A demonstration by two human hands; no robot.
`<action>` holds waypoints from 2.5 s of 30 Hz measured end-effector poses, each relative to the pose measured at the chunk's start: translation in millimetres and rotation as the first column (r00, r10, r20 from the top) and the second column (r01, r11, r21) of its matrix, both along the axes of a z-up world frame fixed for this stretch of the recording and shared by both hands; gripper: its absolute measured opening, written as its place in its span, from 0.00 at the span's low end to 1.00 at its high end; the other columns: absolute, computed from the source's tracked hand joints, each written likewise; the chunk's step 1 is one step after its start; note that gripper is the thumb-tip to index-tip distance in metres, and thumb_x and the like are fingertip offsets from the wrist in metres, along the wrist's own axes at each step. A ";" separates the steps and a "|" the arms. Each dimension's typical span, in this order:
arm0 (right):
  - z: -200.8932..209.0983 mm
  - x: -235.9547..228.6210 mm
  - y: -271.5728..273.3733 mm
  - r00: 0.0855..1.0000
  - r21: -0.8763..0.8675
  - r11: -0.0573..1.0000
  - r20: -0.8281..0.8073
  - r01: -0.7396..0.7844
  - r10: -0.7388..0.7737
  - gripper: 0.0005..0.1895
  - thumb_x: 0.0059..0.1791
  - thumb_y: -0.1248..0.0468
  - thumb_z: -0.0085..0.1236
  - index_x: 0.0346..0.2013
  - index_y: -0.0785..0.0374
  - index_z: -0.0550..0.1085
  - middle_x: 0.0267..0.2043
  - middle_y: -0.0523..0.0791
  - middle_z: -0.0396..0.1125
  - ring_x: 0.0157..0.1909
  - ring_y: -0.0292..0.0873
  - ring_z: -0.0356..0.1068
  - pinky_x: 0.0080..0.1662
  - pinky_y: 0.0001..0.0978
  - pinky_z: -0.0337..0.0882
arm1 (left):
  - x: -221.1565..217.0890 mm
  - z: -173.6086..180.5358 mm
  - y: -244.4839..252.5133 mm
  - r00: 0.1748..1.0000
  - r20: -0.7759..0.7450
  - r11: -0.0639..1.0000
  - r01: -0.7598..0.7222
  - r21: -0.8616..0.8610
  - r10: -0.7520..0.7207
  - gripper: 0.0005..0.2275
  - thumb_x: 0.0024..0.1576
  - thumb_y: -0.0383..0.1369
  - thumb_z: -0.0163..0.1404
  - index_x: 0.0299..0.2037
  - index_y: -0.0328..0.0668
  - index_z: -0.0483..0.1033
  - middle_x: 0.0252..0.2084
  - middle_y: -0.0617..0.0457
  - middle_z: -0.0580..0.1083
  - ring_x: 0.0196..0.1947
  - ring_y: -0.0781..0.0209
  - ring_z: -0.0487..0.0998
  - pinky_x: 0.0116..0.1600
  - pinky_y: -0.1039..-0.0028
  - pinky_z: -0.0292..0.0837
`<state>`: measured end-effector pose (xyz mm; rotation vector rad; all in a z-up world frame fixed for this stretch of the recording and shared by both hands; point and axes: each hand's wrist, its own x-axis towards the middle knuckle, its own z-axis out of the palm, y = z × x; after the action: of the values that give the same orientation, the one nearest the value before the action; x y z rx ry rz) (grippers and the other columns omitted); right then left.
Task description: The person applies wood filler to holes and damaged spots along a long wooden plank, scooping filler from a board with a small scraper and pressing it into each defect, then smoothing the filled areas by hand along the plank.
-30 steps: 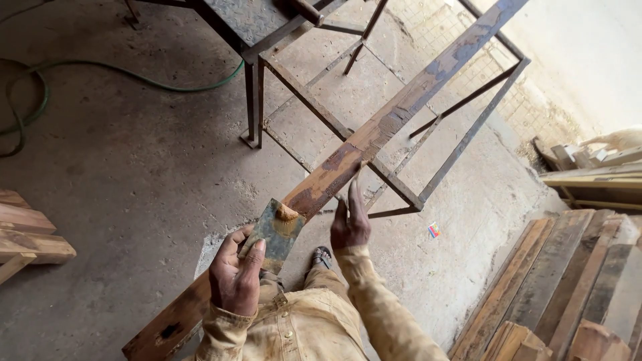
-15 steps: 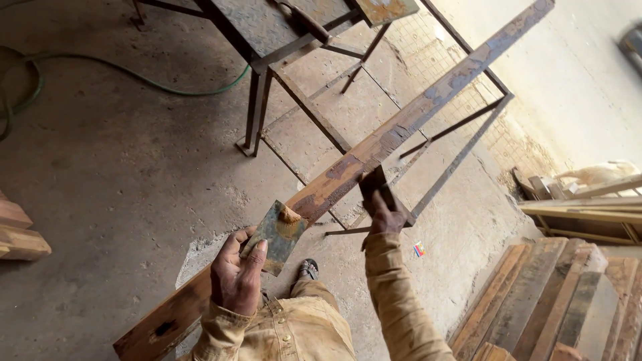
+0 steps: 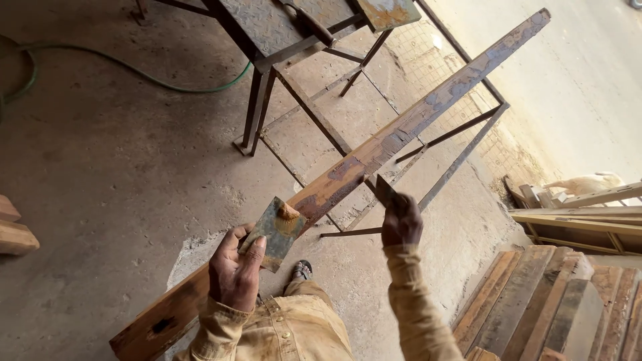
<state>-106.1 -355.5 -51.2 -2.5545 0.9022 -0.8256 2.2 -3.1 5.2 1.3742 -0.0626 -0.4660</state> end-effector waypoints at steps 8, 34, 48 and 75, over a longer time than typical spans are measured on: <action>58.2 42.5 27.8 0.956 -0.272 0.943 -0.268 -0.194 0.120 0.10 0.55 0.61 0.54 0.49 0.55 0.79 0.47 0.43 0.78 0.47 0.46 0.74 0.46 0.38 0.74 | -4.0 -8.8 7.7 0.998 -0.030 0.996 -0.058 -0.064 0.056 0.14 0.61 0.30 0.50 0.53 0.29 0.73 0.33 0.56 0.75 0.31 0.73 0.70 0.36 0.81 0.69; 83.6 31.0 67.1 0.942 -0.148 0.931 -0.026 -0.335 0.335 0.08 0.52 0.68 0.59 0.45 0.60 0.81 0.41 0.46 0.77 0.42 0.44 0.74 0.45 0.35 0.74 | -3.7 -6.5 10.0 0.998 -0.003 0.995 -0.063 -0.082 0.063 0.13 0.61 0.29 0.49 0.52 0.28 0.72 0.41 0.50 0.79 0.39 0.69 0.78 0.46 0.79 0.76; 50.1 26.4 69.3 0.918 -0.172 0.934 0.200 -0.312 0.343 0.13 0.54 0.72 0.58 0.53 0.64 0.78 0.54 0.50 0.75 0.56 0.51 0.75 0.58 0.36 0.74 | -11.8 -11.5 7.2 0.997 0.048 0.997 -0.053 -0.056 0.055 0.13 0.61 0.28 0.49 0.53 0.26 0.72 0.43 0.47 0.79 0.41 0.67 0.79 0.48 0.77 0.76; -65.5 22.0 37.2 0.822 0.504 0.847 0.546 -0.170 -0.160 0.15 0.51 0.73 0.60 0.53 0.63 0.80 0.44 0.46 0.78 0.44 0.37 0.76 0.48 0.28 0.76 | -21.8 -12.9 2.6 0.998 0.051 0.997 -0.048 0.061 0.045 0.12 0.60 0.25 0.50 0.52 0.26 0.73 0.40 0.48 0.78 0.39 0.67 0.76 0.46 0.77 0.74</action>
<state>-84.1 -318.4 -116.7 -1.6733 0.7774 -1.0762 -19.6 -0.4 -7.7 1.4451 -0.0575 -0.3973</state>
